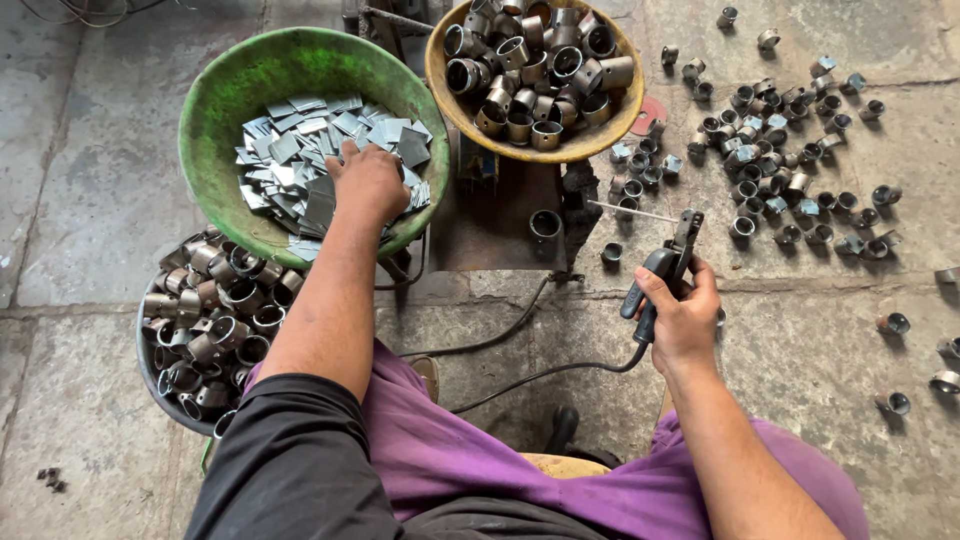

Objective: The person sits on the floor and uses a handheld welding tool to attach small metal plates to cylindrical metal pieces. They pick up a cylinder, place a plate on it, weld the joint, and then drop the finished piece into a nearby yellow bowl.

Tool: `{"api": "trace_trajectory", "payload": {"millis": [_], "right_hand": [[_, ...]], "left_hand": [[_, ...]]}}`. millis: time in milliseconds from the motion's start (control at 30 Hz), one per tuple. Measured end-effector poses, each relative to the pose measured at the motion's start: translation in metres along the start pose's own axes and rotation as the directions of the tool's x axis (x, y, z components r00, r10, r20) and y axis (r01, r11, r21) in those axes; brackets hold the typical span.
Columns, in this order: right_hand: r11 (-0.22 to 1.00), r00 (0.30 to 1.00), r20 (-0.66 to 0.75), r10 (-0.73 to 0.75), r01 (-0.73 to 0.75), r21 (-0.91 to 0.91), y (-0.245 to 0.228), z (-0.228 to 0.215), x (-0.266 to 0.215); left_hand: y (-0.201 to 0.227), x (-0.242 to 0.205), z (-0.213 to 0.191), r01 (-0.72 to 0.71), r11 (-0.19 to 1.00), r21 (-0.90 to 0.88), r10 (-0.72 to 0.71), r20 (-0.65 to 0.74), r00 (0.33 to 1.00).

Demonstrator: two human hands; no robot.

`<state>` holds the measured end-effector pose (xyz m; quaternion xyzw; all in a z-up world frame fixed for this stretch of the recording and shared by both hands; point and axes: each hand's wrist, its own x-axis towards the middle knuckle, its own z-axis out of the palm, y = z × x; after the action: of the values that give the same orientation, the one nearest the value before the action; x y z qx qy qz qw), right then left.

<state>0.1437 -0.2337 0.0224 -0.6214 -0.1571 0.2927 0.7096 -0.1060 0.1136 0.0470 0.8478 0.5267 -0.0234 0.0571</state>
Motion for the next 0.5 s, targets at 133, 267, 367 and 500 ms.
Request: {"api": "trace_trajectory", "payload": {"millis": [133,267,367,500], "right_hand": [[1.0,1.0,0.016,-0.009,0.009,0.01,-0.004,0.0,-0.002],[1.0,1.0,0.019,0.012,-0.012,0.014,-0.01,-0.001,-0.004],[1.0,1.0,0.016,0.004,-0.004,0.001,-0.013,-0.002,-0.005],[0.999,1.0,0.016,0.003,-0.003,0.037,-0.016,-0.003,-0.005]], "left_hand": [[0.005,-0.002,-0.006,0.019,0.999,-0.027,-0.019,-0.003,1.0],[0.01,-0.003,-0.011,0.049,0.999,0.016,-0.051,0.083,0.995],[0.012,-0.005,-0.022,0.042,0.999,0.023,-0.042,0.029,0.999],[0.005,-0.019,-0.046,-0.013,0.994,-0.111,0.005,-0.069,0.998]]}}
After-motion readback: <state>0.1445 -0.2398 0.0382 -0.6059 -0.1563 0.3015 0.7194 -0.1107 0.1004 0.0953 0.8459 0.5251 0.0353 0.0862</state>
